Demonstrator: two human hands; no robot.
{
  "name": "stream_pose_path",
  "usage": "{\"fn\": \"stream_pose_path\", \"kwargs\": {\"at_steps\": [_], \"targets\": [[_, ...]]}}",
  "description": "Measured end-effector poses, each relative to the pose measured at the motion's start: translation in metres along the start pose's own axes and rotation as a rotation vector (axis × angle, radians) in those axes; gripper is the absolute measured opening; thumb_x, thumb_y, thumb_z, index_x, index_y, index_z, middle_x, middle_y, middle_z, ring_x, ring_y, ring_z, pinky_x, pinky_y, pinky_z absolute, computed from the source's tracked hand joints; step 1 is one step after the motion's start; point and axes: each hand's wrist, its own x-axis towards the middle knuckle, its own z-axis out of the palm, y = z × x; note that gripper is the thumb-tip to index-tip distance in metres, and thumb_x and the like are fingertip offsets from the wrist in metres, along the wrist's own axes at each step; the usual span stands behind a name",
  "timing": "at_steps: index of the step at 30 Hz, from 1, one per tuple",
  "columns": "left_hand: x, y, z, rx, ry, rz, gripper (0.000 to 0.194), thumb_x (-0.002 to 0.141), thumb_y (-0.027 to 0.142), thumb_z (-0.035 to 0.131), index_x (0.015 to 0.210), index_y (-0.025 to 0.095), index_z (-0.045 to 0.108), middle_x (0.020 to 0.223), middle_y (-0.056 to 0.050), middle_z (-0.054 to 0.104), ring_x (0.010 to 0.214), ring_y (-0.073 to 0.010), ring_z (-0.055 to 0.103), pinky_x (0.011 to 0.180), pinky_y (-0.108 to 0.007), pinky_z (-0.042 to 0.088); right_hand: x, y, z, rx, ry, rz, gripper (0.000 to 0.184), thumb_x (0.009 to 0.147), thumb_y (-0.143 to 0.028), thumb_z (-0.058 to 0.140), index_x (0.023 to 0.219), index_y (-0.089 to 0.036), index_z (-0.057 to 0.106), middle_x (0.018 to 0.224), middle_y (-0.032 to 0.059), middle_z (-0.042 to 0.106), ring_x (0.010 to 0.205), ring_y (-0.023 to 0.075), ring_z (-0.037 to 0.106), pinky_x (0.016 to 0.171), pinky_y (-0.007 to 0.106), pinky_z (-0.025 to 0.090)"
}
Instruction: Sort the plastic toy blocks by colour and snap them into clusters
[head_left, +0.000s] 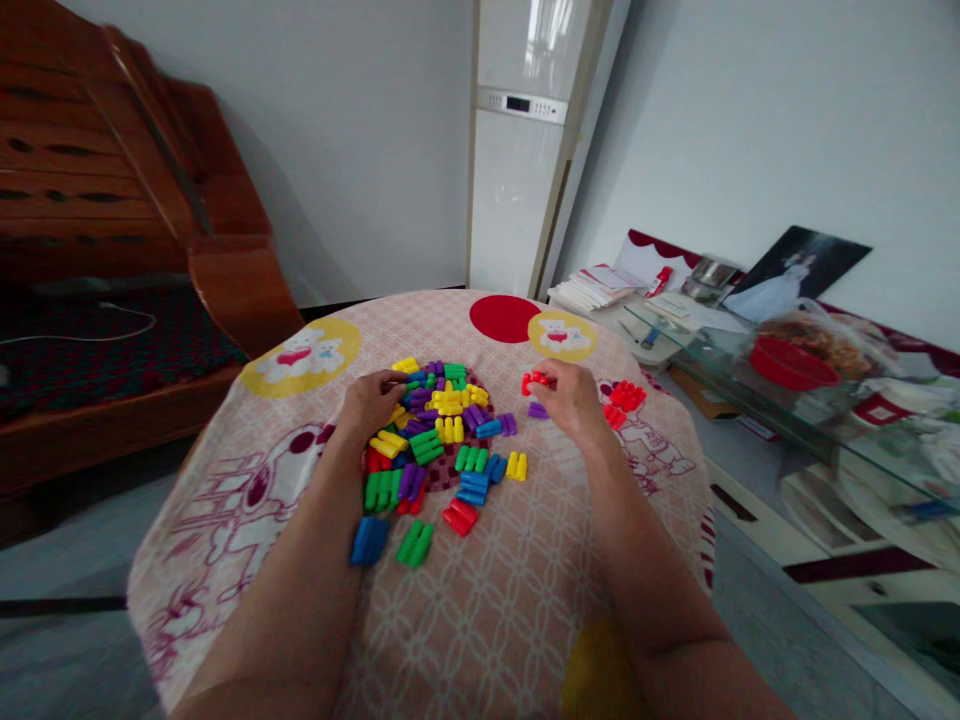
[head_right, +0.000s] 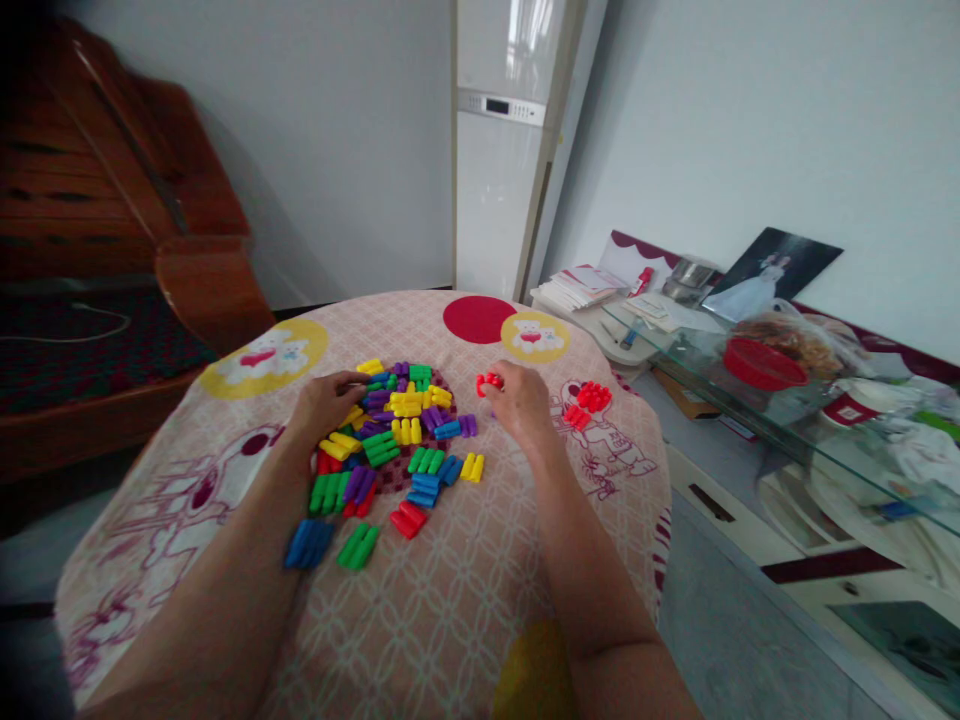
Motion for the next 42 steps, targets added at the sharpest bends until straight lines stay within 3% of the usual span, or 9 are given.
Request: {"fn": "stream_pose_path", "kwargs": {"at_steps": [5,7,14,17,24,30,32,38,42], "targets": [[0.001,-0.001,0.001,-0.008,-0.001,0.008,0.041,0.079,0.029,0.052,0.111,0.015,0.074,0.103,-0.007,0.076,0.090,-0.0221,0.069,0.085,-0.028,0.052,0.014,0.074,-0.019,-0.085,0.230,0.184,0.021,0.080,-0.021,0.059,0.091,-0.019,0.077,0.086,0.0050,0.075,0.079,0.0177,0.066,0.073,0.026,0.046],[0.002,-0.002,0.002,-0.011,0.002,0.000,0.041,0.079,0.030,0.052,0.110,0.016,0.074,0.102,-0.006,0.076,0.088,-0.0218,0.070,0.084,-0.028,0.053,0.020,0.098,-0.028,-0.128,0.245,0.218,0.024,0.080,-0.018,0.057,0.092,-0.019,0.078,0.087,0.0052,0.076,0.081,0.0181,0.068,0.074,0.026,0.047],[0.003,-0.003,0.003,-0.024,-0.008,-0.022,0.040,0.079,0.030,0.054,0.110,0.017,0.074,0.100,-0.006,0.077,0.087,-0.0212,0.070,0.082,-0.027,0.053,0.040,0.144,-0.041,-0.454,-0.102,0.187,0.037,0.077,-0.006,0.052,0.099,-0.017,0.079,0.102,0.0096,0.076,0.098,0.0207,0.069,0.085,0.026,0.048],[0.004,-0.003,0.003,-0.019,-0.008,-0.023,0.039,0.078,0.028,0.055,0.109,0.018,0.074,0.098,-0.005,0.077,0.087,-0.0217,0.070,0.080,-0.027,0.053,0.041,0.151,-0.037,-0.512,-0.192,0.184,0.038,0.074,-0.003,0.052,0.094,-0.018,0.080,0.096,0.0088,0.077,0.094,0.0196,0.069,0.080,0.024,0.048],[0.003,-0.003,0.003,-0.015,-0.002,-0.023,0.039,0.079,0.030,0.054,0.110,0.016,0.074,0.102,-0.006,0.076,0.087,-0.0213,0.070,0.082,-0.027,0.053,0.038,0.157,-0.029,-0.561,-0.271,0.169,0.039,0.076,-0.004,0.051,0.099,-0.018,0.079,0.102,0.0093,0.076,0.098,0.0190,0.069,0.083,0.023,0.047],[0.002,-0.003,0.002,-0.024,0.004,-0.010,0.039,0.079,0.030,0.054,0.110,0.017,0.075,0.101,-0.006,0.076,0.086,-0.0213,0.070,0.083,-0.028,0.053,0.016,0.145,-0.044,-0.462,0.070,0.183,0.037,0.084,-0.014,0.048,0.108,-0.014,0.076,0.106,0.0125,0.075,0.099,0.0220,0.068,0.086,0.028,0.048],[0.002,-0.002,0.002,-0.024,0.007,-0.010,0.039,0.078,0.029,0.055,0.109,0.017,0.075,0.101,-0.005,0.077,0.088,-0.0215,0.069,0.083,-0.028,0.053,0.001,0.138,-0.049,-0.472,0.091,0.195,0.032,0.087,-0.022,0.050,0.103,-0.015,0.077,0.100,0.0118,0.076,0.093,0.0229,0.069,0.081,0.029,0.048],[0.001,0.002,0.001,-0.037,0.002,-0.021,0.039,0.077,0.027,0.054,0.108,0.017,0.075,0.100,-0.006,0.077,0.089,-0.0215,0.070,0.082,-0.027,0.053,-0.040,0.126,-0.040,-0.610,-0.262,0.194,0.023,0.086,-0.026,0.059,0.101,-0.017,0.075,0.103,0.0121,0.074,0.094,0.0211,0.066,0.080,0.027,0.045],[0.001,0.001,0.002,-0.048,-0.005,-0.035,0.041,0.078,0.030,0.053,0.110,0.016,0.074,0.100,-0.007,0.076,0.087,-0.0214,0.070,0.081,-0.027,0.053,-0.047,0.129,-0.030,-0.680,-0.317,0.226,0.028,0.091,-0.022,0.053,0.108,-0.011,0.072,0.109,0.0165,0.071,0.099,0.0219,0.065,0.083,0.027,0.043]]}}
